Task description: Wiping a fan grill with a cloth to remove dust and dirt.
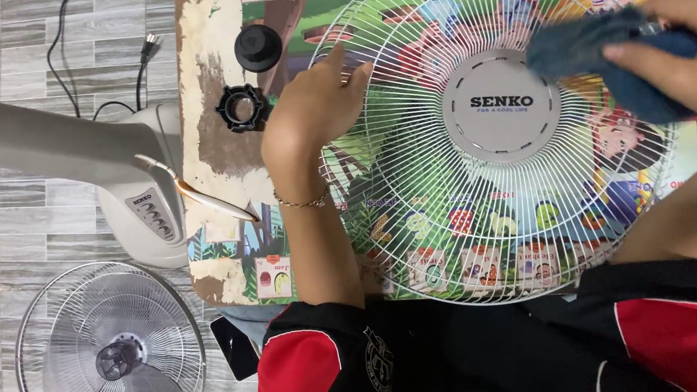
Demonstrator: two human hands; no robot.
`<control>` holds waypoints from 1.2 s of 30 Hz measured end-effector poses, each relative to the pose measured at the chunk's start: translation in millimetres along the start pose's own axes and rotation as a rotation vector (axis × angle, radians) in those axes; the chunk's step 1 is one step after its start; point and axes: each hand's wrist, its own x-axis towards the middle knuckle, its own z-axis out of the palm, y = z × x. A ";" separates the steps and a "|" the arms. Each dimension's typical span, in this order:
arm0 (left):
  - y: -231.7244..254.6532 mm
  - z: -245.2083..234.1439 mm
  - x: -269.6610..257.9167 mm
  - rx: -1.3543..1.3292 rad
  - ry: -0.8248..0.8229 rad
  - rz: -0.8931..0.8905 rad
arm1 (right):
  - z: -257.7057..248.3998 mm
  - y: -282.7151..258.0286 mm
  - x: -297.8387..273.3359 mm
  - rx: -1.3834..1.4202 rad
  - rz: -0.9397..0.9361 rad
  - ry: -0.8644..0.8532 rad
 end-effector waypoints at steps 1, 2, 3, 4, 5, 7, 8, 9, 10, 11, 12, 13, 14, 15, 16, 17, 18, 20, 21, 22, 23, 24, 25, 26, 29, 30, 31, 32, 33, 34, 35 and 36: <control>0.7 -1.5 -1.6 -0.018 -0.006 0.027 | -2.0 -3.7 2.5 -0.025 -0.103 0.078; 3.9 -3.7 -5.7 -0.020 -0.008 0.028 | -4.7 -13.3 4.2 -0.027 -0.100 0.077; 7.3 -6.5 -9.2 -0.045 0.039 0.146 | -7.9 -22.8 7.3 -0.115 -0.187 0.092; 10.7 -9.7 -13.0 -0.070 0.085 0.265 | -11.2 -32.6 10.2 -0.203 -0.273 0.106; 14.7 -9.7 -16.0 -0.071 0.088 0.266 | -13.2 -40.4 11.4 -0.205 -0.276 0.107; 23.1 -9.3 -22.3 -0.147 0.208 0.637 | -17.0 -56.1 12.3 -0.022 -0.306 0.125; 30.3 -6.6 -24.2 -0.147 0.209 0.639 | -16.9 -51.3 12.4 -0.024 -0.305 0.127; 38.0 -3.7 -25.9 -0.216 0.242 0.739 | -17.2 -46.5 11.8 -0.106 -0.298 0.127; 45.7 -0.7 -27.8 -0.285 0.274 0.839 | -17.5 -41.6 11.2 -0.188 -0.291 0.127; 53.2 6.9 -28.2 -0.289 0.275 0.844 | -15.9 -33.1 10.0 -0.193 -0.289 0.129; 60.7 14.3 -28.9 -0.299 0.241 0.834 | -14.5 -24.7 8.8 -0.284 -0.218 0.076; 68.1 21.3 -29.4 -0.309 0.208 0.824 | -13.0 -16.5 8.0 -0.373 -0.146 0.025; 80.1 33.6 -22.6 -0.311 0.210 0.829 | -13.1 -14.7 10.0 -0.378 -0.144 0.028; 92.2 46.0 -16.0 -0.162 0.211 0.746 | -12.9 -12.8 12.0 -0.382 0.004 -0.088; 104.3 58.4 -9.3 -0.015 0.211 0.660 | -12.6 -10.8 14.0 -0.385 0.154 -0.199; 108.0 61.6 -11.4 -0.017 0.214 0.663 | -15.5 -11.2 12.3 -0.389 0.155 -0.197; 111.7 64.8 -13.3 -0.007 0.291 0.653 | -18.2 -11.6 10.6 -0.283 0.183 -0.181; 114.5 61.8 -15.4 0.004 0.372 0.639 | -22.3 -10.2 8.3 -0.176 0.206 -0.165; 114.1 55.8 -15.4 -0.092 0.380 0.662 | -24.1 -8.3 7.1 -0.087 0.184 -0.152; 113.8 50.0 -15.3 -0.188 0.388 0.684 | -25.7 -6.2 5.9 0.003 0.161 -0.138; 109.1 42.6 -14.7 -0.187 0.387 0.684 | -25.9 -6.3 5.9 0.004 0.162 -0.138; 104.4 35.3 -14.0 -0.314 0.387 0.730 | -26.0 -6.3 5.9 -0.013 0.177 -0.143; 99.3 28.2 -13.5 -0.441 0.385 0.774 | -25.5 -6.3 5.9 -0.029 0.191 -0.148; 93.7 26.7 -9.1 -0.440 0.383 0.773 | -24.0 -2.6 7.3 -0.027 0.192 -0.149; 77.0 20.5 -2.3 -0.746 0.276 0.681 | -20.5 6.4 9.4 -0.144 0.398 -0.321; 71.6 17.8 -4.3 -0.731 0.269 0.623 | -20.1 8.3 8.2 -0.176 0.361 -0.300; 66.2 14.6 -6.2 -0.716 0.261 0.565 | -19.7 9.9 7.2 -0.207 0.323 -0.277; 64.3 14.8 -7.6 -0.714 0.260 0.566 | -21.1 6.5 4.8 -0.204 0.324 -0.276; 62.4 14.8 -8.7 -0.589 0.357 0.445 | -22.8 3.0 2.5 -0.157 0.134 -0.115; 60.4 14.8 -9.8 -0.462 0.449 0.322 | -24.4 -0.6 0.3 -0.109 -0.051 0.053; 60.4 13.6 -10.7 -0.461 0.449 0.323 | -24.3 3.2 -0.1 -0.109 -0.050 0.054; 60.2 12.4 -11.5 -0.408 0.517 0.412 | -24.0 6.9 -0.4 -0.110 -0.172 0.168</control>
